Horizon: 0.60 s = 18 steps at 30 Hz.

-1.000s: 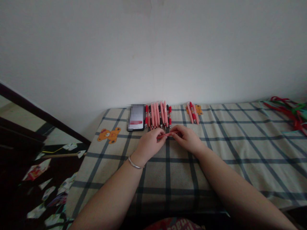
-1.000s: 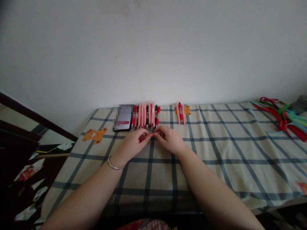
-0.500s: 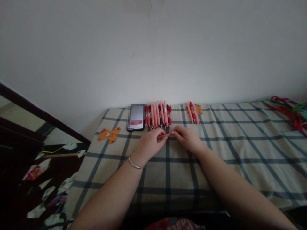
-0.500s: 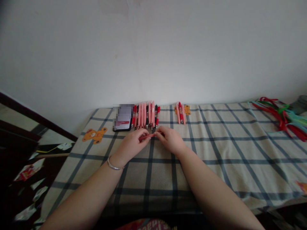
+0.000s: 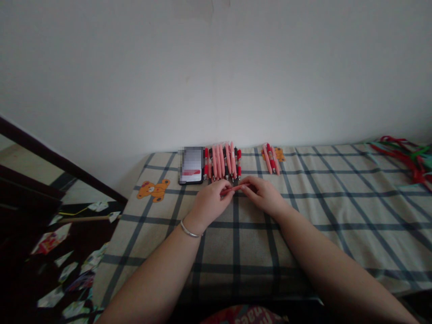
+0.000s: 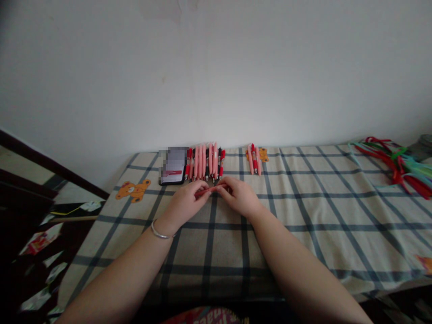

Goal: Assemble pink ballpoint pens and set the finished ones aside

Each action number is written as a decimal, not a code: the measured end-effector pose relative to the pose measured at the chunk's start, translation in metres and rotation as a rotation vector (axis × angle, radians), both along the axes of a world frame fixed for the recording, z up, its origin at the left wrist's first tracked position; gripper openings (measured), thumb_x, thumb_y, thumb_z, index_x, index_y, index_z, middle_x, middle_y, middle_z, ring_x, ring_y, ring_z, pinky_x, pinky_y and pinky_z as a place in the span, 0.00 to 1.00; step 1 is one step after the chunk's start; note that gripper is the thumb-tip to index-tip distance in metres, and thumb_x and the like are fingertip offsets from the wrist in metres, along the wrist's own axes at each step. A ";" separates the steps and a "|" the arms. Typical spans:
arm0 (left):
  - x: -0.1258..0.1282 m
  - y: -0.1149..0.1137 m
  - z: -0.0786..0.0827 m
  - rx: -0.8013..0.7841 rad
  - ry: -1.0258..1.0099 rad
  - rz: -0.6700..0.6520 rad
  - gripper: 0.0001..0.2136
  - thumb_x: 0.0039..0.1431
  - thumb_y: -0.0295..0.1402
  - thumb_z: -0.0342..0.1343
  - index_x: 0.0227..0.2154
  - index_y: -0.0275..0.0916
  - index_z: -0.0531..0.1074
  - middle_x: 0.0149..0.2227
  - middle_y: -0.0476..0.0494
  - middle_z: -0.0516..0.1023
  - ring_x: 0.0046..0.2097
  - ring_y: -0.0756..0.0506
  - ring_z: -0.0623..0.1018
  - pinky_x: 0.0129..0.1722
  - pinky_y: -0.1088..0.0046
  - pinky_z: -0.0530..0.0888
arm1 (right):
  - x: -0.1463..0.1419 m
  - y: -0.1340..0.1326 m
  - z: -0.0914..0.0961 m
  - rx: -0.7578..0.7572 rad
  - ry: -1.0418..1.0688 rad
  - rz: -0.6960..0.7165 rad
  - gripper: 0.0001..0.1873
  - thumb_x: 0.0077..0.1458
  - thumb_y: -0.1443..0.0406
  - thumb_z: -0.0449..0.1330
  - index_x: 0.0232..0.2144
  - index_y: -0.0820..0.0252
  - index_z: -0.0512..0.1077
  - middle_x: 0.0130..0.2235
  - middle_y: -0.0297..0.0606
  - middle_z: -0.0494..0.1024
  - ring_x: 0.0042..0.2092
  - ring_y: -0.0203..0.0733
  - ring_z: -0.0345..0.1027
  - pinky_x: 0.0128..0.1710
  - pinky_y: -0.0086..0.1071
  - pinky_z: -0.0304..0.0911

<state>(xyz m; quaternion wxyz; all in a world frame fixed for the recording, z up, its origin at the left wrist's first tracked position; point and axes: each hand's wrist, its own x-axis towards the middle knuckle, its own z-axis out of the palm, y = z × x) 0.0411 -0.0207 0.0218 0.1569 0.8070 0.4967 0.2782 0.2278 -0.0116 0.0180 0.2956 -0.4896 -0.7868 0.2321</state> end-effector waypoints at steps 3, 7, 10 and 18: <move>0.000 0.000 0.000 0.001 -0.007 -0.002 0.05 0.58 0.34 0.50 0.33 0.40 0.69 0.33 0.49 0.76 0.34 0.49 0.74 0.32 0.75 0.67 | -0.001 -0.001 0.000 0.009 0.020 -0.003 0.10 0.57 0.60 0.52 0.36 0.58 0.69 0.31 0.35 0.75 0.28 0.35 0.64 0.28 0.28 0.57; -0.001 0.001 0.000 -0.002 -0.007 -0.010 0.06 0.59 0.35 0.50 0.33 0.40 0.69 0.33 0.49 0.76 0.34 0.49 0.74 0.33 0.75 0.67 | -0.001 0.000 -0.002 0.010 0.018 -0.011 0.09 0.57 0.61 0.52 0.35 0.58 0.69 0.30 0.35 0.74 0.28 0.35 0.64 0.27 0.28 0.56; 0.000 0.001 -0.001 -0.008 -0.005 -0.013 0.06 0.58 0.35 0.50 0.33 0.40 0.69 0.33 0.49 0.76 0.34 0.49 0.74 0.32 0.75 0.67 | 0.000 0.001 -0.002 -0.004 -0.007 -0.021 0.09 0.57 0.60 0.52 0.34 0.59 0.69 0.28 0.34 0.73 0.28 0.35 0.63 0.27 0.28 0.55; 0.000 0.000 0.000 -0.008 0.021 -0.005 0.06 0.58 0.35 0.50 0.32 0.40 0.69 0.32 0.48 0.76 0.33 0.49 0.74 0.30 0.75 0.66 | 0.001 0.001 -0.001 -0.023 -0.052 -0.031 0.10 0.57 0.60 0.51 0.31 0.59 0.69 0.27 0.34 0.73 0.29 0.37 0.64 0.28 0.28 0.55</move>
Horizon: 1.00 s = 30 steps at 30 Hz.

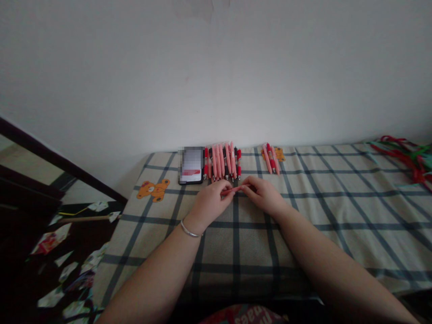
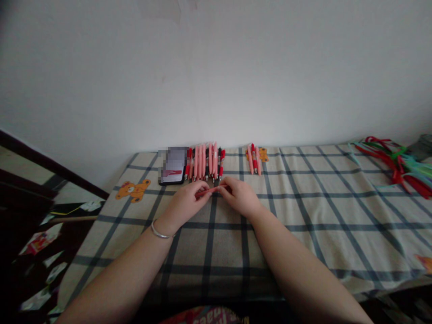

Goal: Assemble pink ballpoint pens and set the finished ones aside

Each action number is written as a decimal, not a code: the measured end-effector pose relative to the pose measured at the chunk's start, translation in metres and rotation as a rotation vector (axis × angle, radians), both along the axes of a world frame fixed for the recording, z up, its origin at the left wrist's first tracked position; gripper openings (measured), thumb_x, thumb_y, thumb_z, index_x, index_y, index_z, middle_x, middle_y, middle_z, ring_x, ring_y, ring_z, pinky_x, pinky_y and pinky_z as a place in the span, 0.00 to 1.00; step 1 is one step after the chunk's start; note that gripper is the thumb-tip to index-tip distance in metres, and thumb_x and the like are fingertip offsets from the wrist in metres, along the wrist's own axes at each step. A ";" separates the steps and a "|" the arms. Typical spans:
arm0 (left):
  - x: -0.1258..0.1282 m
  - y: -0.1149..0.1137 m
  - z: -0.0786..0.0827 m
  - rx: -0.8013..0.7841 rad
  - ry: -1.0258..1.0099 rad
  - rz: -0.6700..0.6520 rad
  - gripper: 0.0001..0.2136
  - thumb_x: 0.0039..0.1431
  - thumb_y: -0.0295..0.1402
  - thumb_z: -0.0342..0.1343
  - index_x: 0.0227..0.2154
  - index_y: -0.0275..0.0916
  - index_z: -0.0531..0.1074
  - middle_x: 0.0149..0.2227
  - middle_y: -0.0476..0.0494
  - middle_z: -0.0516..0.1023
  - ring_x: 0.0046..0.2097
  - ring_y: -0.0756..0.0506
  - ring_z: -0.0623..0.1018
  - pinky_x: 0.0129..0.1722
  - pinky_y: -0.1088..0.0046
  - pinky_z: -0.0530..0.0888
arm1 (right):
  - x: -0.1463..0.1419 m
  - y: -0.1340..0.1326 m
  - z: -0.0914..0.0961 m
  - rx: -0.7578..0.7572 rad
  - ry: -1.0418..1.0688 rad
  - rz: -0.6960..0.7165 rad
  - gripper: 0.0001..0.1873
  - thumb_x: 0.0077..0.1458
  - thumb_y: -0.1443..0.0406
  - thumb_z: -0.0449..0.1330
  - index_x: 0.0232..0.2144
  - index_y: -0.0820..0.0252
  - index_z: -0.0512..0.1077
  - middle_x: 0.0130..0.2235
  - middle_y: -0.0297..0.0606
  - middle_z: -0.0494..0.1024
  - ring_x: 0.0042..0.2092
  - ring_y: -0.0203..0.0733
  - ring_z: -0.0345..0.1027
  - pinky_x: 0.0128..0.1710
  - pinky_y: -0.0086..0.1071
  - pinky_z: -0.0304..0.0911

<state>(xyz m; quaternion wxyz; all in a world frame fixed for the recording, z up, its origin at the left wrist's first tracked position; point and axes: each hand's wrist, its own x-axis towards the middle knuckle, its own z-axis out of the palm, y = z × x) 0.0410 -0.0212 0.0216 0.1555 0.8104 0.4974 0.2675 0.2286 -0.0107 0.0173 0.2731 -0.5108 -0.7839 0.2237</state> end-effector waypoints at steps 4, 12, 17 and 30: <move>0.000 -0.001 0.001 0.008 0.000 0.008 0.05 0.58 0.35 0.51 0.32 0.40 0.69 0.32 0.49 0.76 0.33 0.49 0.74 0.30 0.75 0.66 | 0.000 0.000 -0.001 0.006 -0.014 0.003 0.10 0.58 0.61 0.51 0.30 0.58 0.68 0.27 0.34 0.73 0.28 0.37 0.64 0.28 0.28 0.54; 0.001 -0.001 0.001 0.015 0.011 0.008 0.05 0.58 0.35 0.51 0.31 0.41 0.69 0.32 0.50 0.76 0.32 0.50 0.74 0.28 0.76 0.64 | 0.000 0.000 0.002 -0.002 -0.038 0.008 0.13 0.58 0.59 0.49 0.26 0.59 0.67 0.25 0.33 0.70 0.27 0.36 0.62 0.27 0.28 0.52; 0.001 -0.002 0.001 0.019 0.024 0.002 0.06 0.58 0.36 0.51 0.31 0.40 0.69 0.32 0.50 0.76 0.31 0.50 0.73 0.28 0.76 0.64 | 0.000 0.000 0.004 0.001 -0.058 0.023 0.15 0.59 0.60 0.49 0.24 0.59 0.66 0.24 0.32 0.69 0.27 0.36 0.61 0.26 0.28 0.51; 0.000 0.000 -0.002 0.001 -0.009 0.011 0.06 0.59 0.37 0.50 0.33 0.41 0.69 0.33 0.51 0.76 0.33 0.49 0.74 0.30 0.75 0.66 | 0.000 0.000 -0.001 -0.005 0.013 0.003 0.11 0.58 0.60 0.51 0.32 0.58 0.69 0.28 0.34 0.72 0.29 0.36 0.64 0.28 0.28 0.54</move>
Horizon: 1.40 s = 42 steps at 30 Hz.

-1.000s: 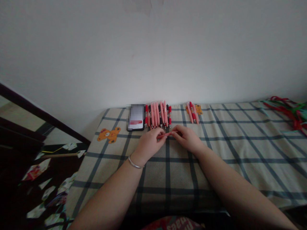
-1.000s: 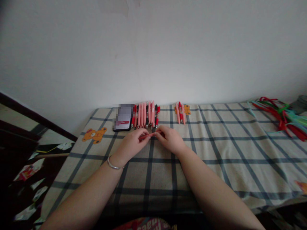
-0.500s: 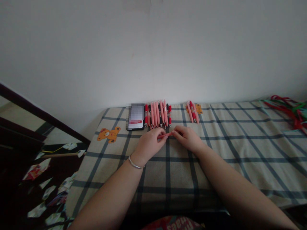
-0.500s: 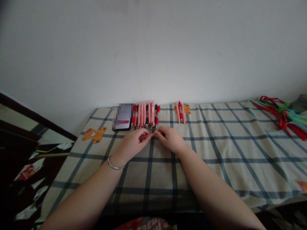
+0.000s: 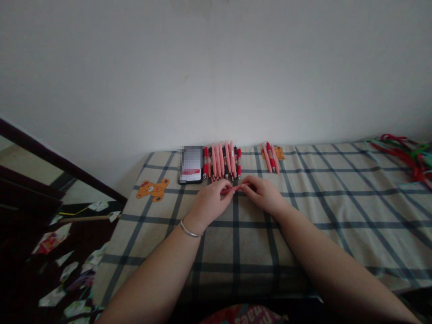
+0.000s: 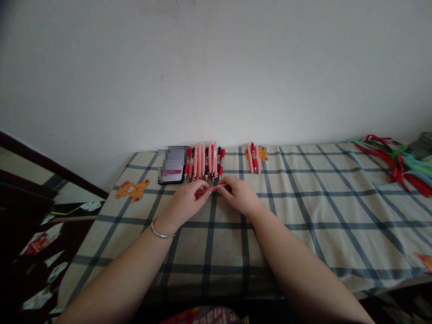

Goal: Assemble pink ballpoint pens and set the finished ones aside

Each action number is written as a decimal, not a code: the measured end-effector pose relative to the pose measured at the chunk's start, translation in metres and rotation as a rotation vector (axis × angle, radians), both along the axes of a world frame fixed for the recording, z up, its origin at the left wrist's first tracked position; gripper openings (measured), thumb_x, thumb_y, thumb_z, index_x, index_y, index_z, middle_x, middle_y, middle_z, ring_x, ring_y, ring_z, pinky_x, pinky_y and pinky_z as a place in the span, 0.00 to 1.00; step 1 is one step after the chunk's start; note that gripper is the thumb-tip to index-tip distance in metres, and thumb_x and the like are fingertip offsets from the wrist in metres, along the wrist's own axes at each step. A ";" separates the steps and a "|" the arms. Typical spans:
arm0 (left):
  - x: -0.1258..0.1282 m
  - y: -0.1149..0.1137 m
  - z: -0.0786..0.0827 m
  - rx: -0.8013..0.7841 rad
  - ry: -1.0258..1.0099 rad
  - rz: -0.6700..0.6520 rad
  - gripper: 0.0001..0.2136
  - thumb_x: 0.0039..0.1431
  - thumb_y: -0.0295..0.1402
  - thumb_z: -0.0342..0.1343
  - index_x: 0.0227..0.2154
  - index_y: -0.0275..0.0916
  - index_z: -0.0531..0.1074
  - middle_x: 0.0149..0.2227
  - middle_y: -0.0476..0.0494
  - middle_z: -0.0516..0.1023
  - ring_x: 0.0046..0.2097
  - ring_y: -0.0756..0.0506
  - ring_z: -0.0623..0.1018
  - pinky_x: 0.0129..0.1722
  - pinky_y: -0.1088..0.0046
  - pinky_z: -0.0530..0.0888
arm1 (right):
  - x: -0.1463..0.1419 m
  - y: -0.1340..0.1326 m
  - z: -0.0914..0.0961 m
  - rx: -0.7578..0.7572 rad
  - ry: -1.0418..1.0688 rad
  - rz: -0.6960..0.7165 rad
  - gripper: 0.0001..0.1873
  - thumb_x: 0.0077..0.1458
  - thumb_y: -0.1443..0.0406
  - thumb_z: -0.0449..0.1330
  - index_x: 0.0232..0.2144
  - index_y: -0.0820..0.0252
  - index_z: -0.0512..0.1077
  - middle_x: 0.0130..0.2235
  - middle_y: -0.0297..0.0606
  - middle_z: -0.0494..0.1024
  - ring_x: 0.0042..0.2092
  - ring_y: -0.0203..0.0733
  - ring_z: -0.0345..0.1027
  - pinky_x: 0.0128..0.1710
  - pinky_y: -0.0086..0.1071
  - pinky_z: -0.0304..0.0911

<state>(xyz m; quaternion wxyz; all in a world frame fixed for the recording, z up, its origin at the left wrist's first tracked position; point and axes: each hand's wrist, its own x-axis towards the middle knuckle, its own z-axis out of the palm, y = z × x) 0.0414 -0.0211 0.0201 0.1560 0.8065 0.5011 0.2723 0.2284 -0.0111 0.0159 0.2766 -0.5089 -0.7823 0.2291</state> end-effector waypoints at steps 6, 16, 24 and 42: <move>0.000 0.000 0.000 -0.014 0.005 -0.019 0.07 0.59 0.37 0.49 0.33 0.41 0.69 0.32 0.50 0.75 0.33 0.49 0.74 0.30 0.76 0.65 | 0.001 0.001 0.001 0.016 0.014 0.009 0.10 0.57 0.61 0.52 0.28 0.59 0.68 0.25 0.32 0.70 0.27 0.35 0.62 0.27 0.27 0.53; 0.000 0.000 0.002 -0.029 0.015 -0.032 0.07 0.59 0.37 0.49 0.32 0.41 0.68 0.32 0.51 0.75 0.32 0.50 0.73 0.30 0.76 0.65 | 0.001 0.001 0.001 0.012 -0.010 0.016 0.11 0.57 0.60 0.51 0.27 0.59 0.67 0.25 0.32 0.69 0.27 0.35 0.61 0.27 0.28 0.51; 0.000 0.000 -0.001 -0.023 0.013 -0.025 0.07 0.59 0.37 0.50 0.32 0.41 0.69 0.32 0.51 0.76 0.32 0.50 0.74 0.29 0.76 0.64 | 0.002 0.002 0.003 0.007 -0.030 0.040 0.13 0.58 0.60 0.50 0.25 0.59 0.66 0.25 0.32 0.69 0.27 0.35 0.60 0.27 0.28 0.50; 0.000 -0.001 0.001 -0.026 0.002 -0.059 0.07 0.59 0.37 0.49 0.32 0.40 0.70 0.32 0.49 0.76 0.32 0.50 0.74 0.28 0.76 0.65 | 0.003 0.003 0.003 0.008 -0.051 0.056 0.19 0.58 0.58 0.49 0.19 0.60 0.65 0.20 0.31 0.65 0.24 0.34 0.58 0.25 0.29 0.48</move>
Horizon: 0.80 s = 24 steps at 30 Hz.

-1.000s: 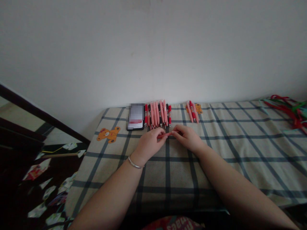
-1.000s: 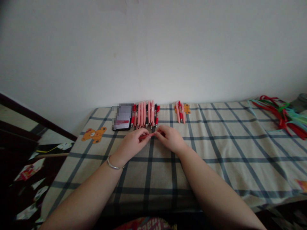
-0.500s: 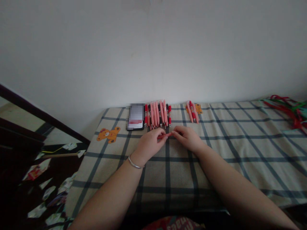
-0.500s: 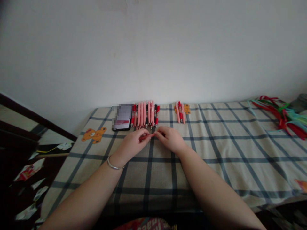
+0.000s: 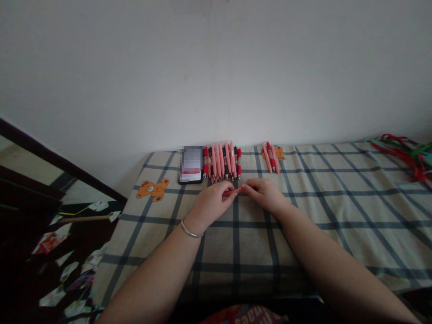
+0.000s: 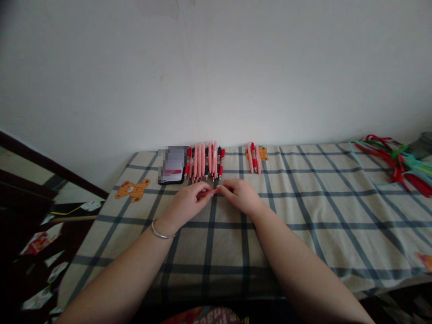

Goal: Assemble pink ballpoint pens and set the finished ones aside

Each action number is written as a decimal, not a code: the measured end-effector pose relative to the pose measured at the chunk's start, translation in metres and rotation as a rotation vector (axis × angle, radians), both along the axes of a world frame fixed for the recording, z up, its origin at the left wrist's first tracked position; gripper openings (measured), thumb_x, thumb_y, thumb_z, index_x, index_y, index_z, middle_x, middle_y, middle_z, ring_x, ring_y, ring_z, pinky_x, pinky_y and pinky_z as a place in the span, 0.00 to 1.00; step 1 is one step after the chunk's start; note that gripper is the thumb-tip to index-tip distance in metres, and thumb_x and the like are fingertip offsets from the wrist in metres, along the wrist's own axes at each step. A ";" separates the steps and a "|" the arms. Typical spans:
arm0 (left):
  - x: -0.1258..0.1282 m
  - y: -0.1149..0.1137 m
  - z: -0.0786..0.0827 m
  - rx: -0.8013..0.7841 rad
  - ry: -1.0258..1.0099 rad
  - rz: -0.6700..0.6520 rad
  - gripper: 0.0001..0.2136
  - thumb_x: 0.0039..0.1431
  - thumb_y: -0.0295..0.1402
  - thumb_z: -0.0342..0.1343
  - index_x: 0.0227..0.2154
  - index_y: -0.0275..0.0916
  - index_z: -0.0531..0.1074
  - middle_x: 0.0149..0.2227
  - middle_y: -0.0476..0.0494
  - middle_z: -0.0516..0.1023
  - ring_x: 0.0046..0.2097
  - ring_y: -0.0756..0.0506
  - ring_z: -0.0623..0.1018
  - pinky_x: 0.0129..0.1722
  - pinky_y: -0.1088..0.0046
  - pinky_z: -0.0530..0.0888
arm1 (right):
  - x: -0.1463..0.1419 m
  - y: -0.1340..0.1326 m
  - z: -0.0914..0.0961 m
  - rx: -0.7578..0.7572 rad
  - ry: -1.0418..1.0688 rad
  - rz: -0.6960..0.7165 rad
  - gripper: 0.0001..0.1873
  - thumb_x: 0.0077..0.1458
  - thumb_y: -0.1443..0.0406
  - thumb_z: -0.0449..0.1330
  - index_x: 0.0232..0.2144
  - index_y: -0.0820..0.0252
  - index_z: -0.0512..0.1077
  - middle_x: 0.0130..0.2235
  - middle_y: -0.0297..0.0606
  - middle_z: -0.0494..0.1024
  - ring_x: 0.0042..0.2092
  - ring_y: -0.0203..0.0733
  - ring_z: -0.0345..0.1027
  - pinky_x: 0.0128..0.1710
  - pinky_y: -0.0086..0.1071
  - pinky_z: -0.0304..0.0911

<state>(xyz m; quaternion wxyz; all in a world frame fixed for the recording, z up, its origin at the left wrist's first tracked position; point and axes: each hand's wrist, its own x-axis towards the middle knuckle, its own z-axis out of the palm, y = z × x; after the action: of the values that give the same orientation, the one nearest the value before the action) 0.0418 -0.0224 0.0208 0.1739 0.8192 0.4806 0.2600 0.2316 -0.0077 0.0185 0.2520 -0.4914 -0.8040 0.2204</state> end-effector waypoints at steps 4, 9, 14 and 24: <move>0.000 0.000 0.001 0.004 0.000 -0.008 0.07 0.59 0.36 0.49 0.32 0.40 0.69 0.32 0.49 0.76 0.32 0.50 0.74 0.28 0.76 0.65 | -0.001 -0.001 0.001 0.009 0.017 -0.003 0.17 0.58 0.59 0.49 0.23 0.59 0.67 0.23 0.33 0.69 0.26 0.35 0.61 0.27 0.29 0.51; 0.000 0.001 0.001 -0.002 0.011 -0.007 0.07 0.59 0.36 0.49 0.32 0.40 0.69 0.32 0.49 0.76 0.32 0.50 0.74 0.28 0.76 0.65 | -0.003 -0.002 0.000 0.004 0.058 -0.018 0.11 0.57 0.61 0.51 0.28 0.59 0.69 0.27 0.34 0.72 0.28 0.36 0.63 0.28 0.28 0.54; 0.000 0.002 -0.001 -0.012 0.001 -0.005 0.08 0.60 0.37 0.48 0.33 0.40 0.69 0.32 0.49 0.75 0.32 0.50 0.73 0.29 0.76 0.66 | -0.003 -0.002 -0.001 0.012 0.052 -0.013 0.10 0.57 0.61 0.52 0.29 0.59 0.69 0.28 0.34 0.72 0.29 0.36 0.63 0.29 0.28 0.54; 0.000 0.000 0.001 -0.027 0.000 0.001 0.09 0.59 0.39 0.50 0.31 0.40 0.69 0.31 0.49 0.76 0.31 0.50 0.74 0.27 0.77 0.64 | 0.000 0.002 -0.001 0.045 -0.004 0.045 0.16 0.59 0.61 0.50 0.22 0.60 0.67 0.25 0.34 0.69 0.30 0.36 0.62 0.30 0.29 0.54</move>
<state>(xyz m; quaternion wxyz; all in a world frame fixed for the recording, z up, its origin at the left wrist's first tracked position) 0.0420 -0.0222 0.0215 0.1849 0.8165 0.4844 0.2537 0.2312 -0.0060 0.0178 0.2565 -0.4679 -0.8201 0.2066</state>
